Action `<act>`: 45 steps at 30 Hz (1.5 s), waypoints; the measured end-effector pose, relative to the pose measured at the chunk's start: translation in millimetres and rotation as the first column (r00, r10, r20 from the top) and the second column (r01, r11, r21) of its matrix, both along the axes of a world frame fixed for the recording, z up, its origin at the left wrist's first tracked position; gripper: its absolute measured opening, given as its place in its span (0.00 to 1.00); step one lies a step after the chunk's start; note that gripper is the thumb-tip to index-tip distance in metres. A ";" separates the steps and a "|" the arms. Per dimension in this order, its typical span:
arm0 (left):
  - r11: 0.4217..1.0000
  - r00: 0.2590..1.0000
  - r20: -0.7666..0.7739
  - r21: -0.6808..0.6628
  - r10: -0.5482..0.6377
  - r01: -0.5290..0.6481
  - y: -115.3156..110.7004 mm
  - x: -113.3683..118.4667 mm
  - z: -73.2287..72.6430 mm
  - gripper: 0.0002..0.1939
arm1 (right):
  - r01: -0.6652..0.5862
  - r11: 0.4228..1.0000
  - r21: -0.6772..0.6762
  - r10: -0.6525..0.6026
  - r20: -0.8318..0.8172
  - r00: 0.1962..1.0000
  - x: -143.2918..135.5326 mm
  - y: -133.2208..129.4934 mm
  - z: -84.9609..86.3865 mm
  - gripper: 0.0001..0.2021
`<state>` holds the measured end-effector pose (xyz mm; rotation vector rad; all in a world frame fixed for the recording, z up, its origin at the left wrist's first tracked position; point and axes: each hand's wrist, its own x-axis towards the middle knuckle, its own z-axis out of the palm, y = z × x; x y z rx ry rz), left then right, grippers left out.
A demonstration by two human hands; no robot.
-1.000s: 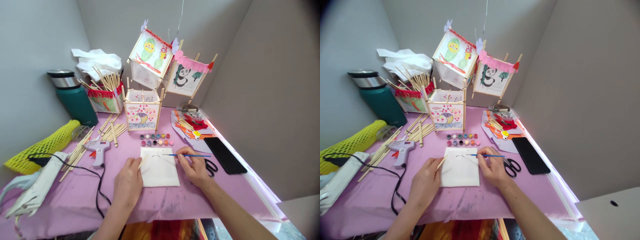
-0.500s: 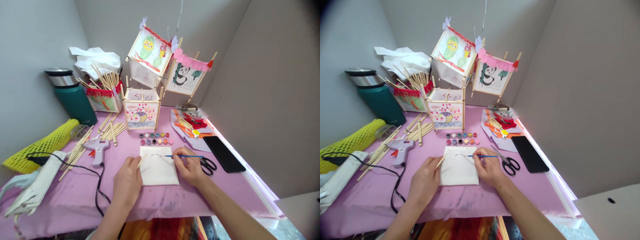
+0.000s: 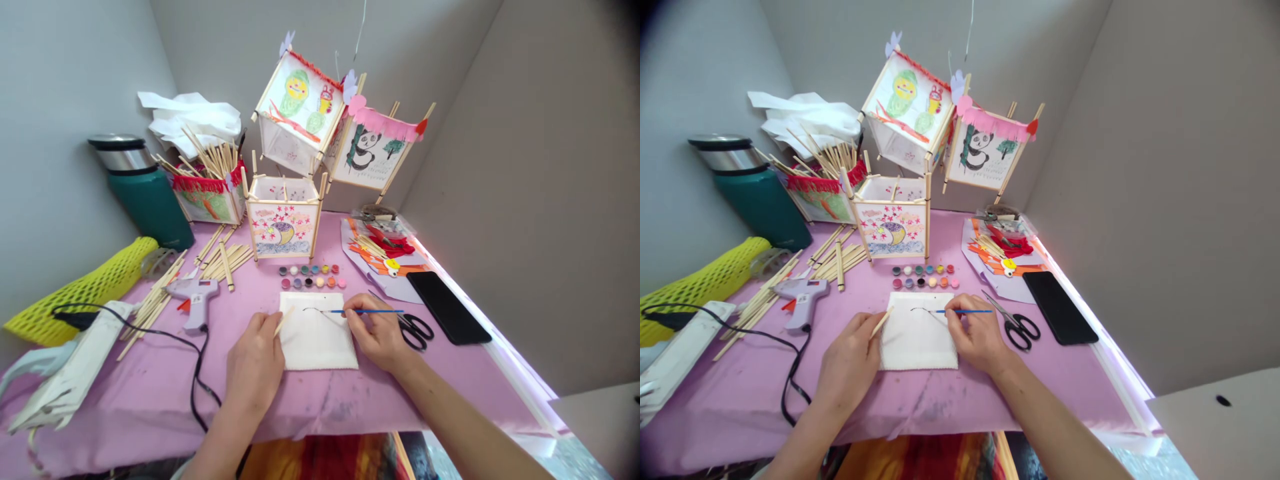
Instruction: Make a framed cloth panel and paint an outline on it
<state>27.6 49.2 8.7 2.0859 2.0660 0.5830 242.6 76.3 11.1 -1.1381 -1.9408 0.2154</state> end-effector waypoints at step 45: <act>1.000 1.000 0.016 -0.016 0.002 -0.002 1.9 -0.1 -2.0 0.20 | 0.027 0.997 0.077 -0.028 0.003 1.000 7.2 1.1 -3.1 0.07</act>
